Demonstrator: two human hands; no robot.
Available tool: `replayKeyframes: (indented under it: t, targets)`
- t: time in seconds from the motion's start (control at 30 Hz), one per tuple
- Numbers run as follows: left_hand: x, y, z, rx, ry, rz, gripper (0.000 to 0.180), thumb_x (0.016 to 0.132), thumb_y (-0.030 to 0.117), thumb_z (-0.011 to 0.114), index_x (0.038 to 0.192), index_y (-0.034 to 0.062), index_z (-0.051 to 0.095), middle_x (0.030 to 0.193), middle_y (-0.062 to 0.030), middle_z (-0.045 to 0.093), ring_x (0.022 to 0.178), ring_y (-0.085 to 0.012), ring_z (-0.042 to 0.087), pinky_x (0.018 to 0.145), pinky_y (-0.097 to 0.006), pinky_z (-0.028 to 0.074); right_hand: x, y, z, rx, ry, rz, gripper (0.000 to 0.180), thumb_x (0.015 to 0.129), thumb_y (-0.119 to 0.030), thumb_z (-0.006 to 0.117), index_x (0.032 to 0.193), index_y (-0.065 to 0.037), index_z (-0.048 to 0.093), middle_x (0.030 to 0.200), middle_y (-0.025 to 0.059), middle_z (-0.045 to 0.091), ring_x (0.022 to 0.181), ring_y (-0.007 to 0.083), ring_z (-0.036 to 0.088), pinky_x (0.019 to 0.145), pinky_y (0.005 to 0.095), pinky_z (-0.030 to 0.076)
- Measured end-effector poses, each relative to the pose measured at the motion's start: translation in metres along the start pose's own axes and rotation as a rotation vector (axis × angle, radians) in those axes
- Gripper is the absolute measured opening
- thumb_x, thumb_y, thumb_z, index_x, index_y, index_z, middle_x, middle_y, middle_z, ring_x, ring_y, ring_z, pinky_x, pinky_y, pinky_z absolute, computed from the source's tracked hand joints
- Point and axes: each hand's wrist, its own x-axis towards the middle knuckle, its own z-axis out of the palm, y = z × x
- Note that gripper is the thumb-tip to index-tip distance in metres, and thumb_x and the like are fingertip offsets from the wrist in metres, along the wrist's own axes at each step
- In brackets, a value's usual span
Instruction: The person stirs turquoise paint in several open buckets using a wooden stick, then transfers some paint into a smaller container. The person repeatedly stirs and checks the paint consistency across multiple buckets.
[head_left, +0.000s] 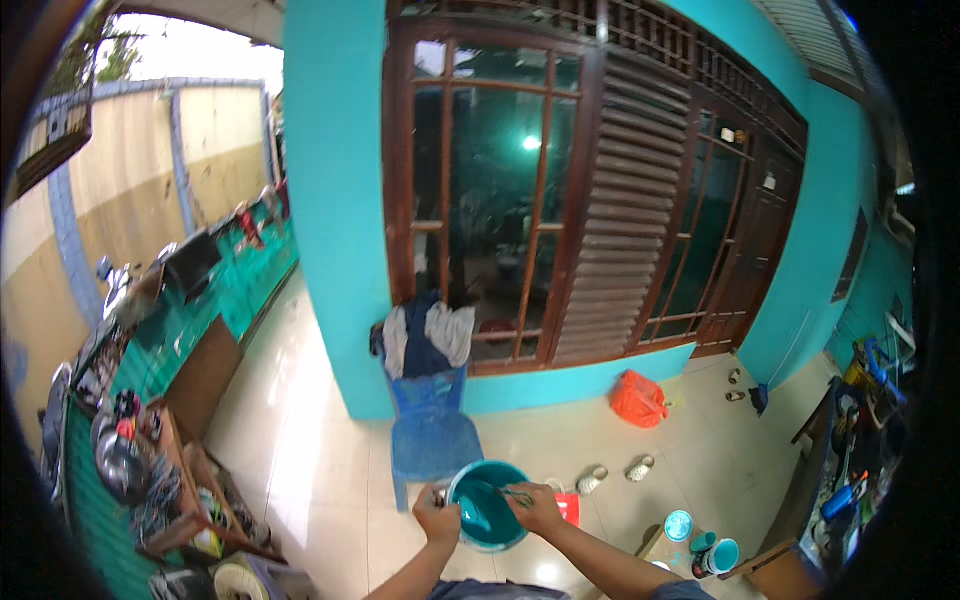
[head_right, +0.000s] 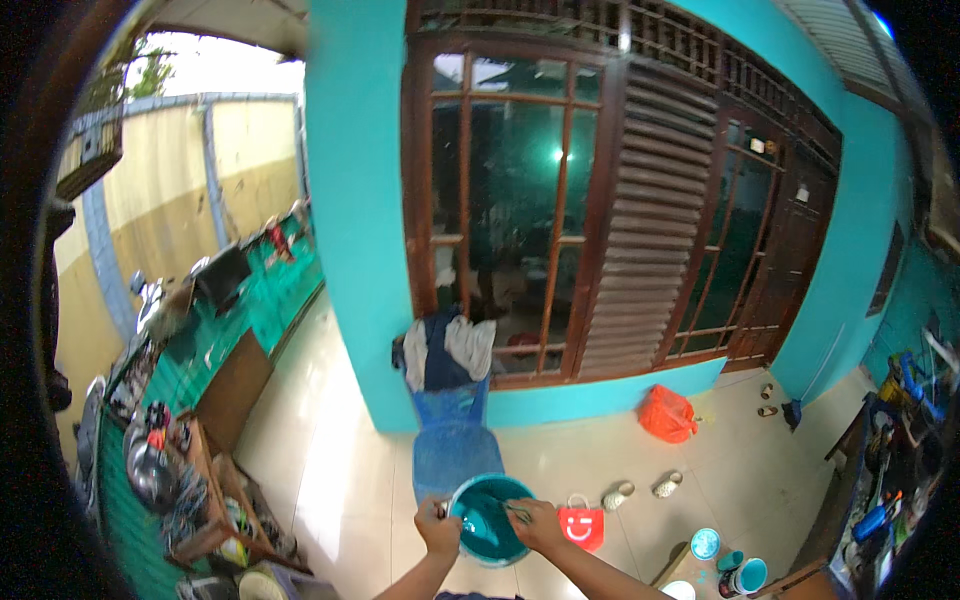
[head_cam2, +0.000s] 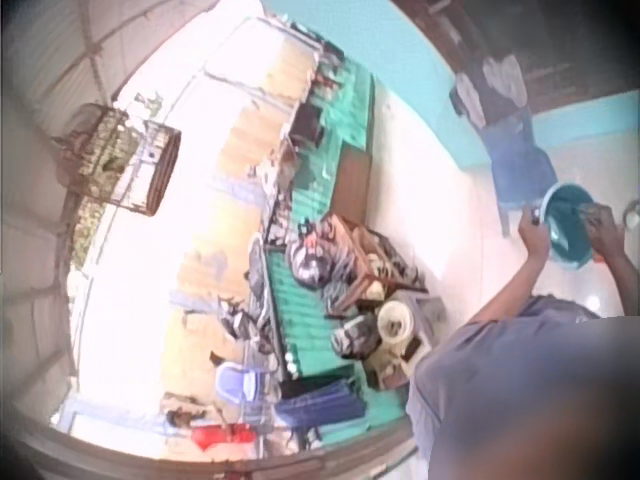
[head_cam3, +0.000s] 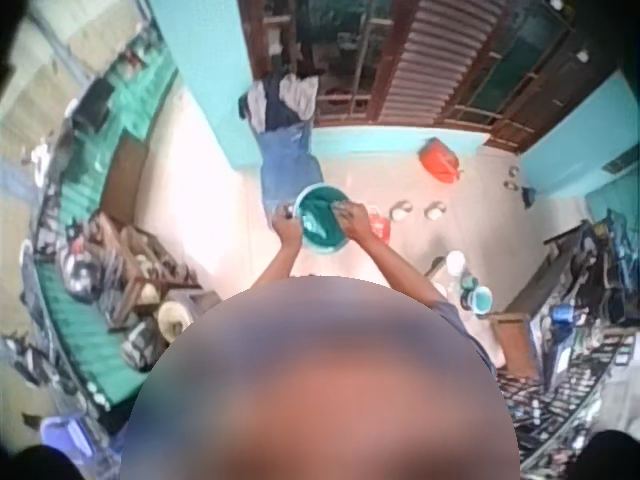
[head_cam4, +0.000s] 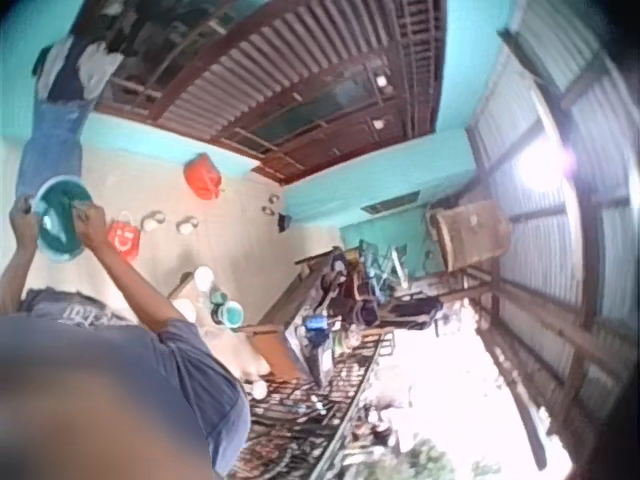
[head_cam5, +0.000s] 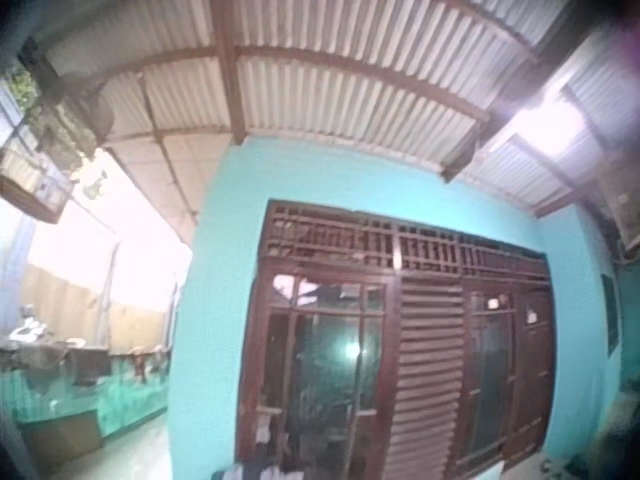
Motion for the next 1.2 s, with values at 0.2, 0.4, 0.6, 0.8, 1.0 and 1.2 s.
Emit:
replayKeyframes:
  t: [0.2,0.4,0.6,0.8,1.0,1.2]
  targets:
    - [0.005,0.006,-0.038,-0.131,0.085,-0.155,0.030,0.059,-0.009,0.056,0.087,-0.0035,0.065,0.060,0.0055,0.040,0.052,-0.0045,0.035,0.047,-0.026,0.023,-0.029,-0.054,0.012,0.307,-0.454,0.082,0.018,0.087,-0.008,0.072,0.102,0.002,0.072,0.094,0.0151,0.074,0.083,0.0218,0.072,0.070,0.0311,0.056]
    - [-0.014,0.028,-0.058,-0.144,0.073,-0.147,0.029,0.061,-0.011,0.055,0.088,-0.0038,0.065,0.060,0.0053,0.041,0.052,-0.0045,0.035,0.047,-0.025,0.023,0.005,-0.047,-0.030,-0.116,-0.514,0.031,0.018,0.083,-0.012,0.067,0.097,-0.001,0.074,0.088,0.0189,0.072,0.077,0.0349,0.071,0.072,0.0409,0.057]
    - [-0.025,0.042,-0.053,-0.058,0.099,-0.050,0.033,0.059,-0.014,0.055,0.090,-0.0065,0.064,0.060,0.0039,0.043,0.050,-0.0047,0.036,0.044,-0.024,0.024,0.000,-0.057,-0.003,0.100,-0.458,-0.249,0.026,0.081,-0.004,0.068,0.107,-0.002,0.068,0.093,0.0150,0.068,0.081,0.0354,0.067,0.069,0.0426,0.055]
    - [-0.038,0.049,-0.048,-0.083,0.062,-0.133,0.031,0.059,-0.009,0.058,0.088,-0.0038,0.067,0.061,0.0045,0.041,0.055,-0.0054,0.037,0.049,-0.025,0.027,-0.064,-0.074,-0.014,0.265,-0.587,-0.264,0.025,0.080,-0.001,0.070,0.105,-0.005,0.070,0.094,0.0136,0.069,0.083,0.0317,0.069,0.072,0.0391,0.056]
    - [-0.049,0.055,-0.037,0.090,0.022,-0.085,0.029,0.058,-0.008,0.057,0.086,-0.0050,0.066,0.062,0.0040,0.037,0.057,-0.0064,0.036,0.050,-0.026,0.028,-0.052,-0.034,-0.066,0.065,-0.729,0.071,0.022,0.083,-0.013,0.068,0.103,-0.006,0.073,0.099,0.0160,0.071,0.088,0.0355,0.069,0.080,0.0436,0.055]
    - [-0.053,0.068,-0.017,-0.081,-0.045,-0.108,0.032,0.059,-0.011,0.054,0.089,-0.0073,0.064,0.064,0.0054,0.040,0.056,-0.0045,0.034,0.049,-0.024,0.023,-0.010,-0.010,-0.104,-0.053,-0.465,-0.233,0.023,0.079,-0.008,0.067,0.102,-0.004,0.071,0.096,0.0134,0.070,0.090,0.0338,0.067,0.079,0.0432,0.055]
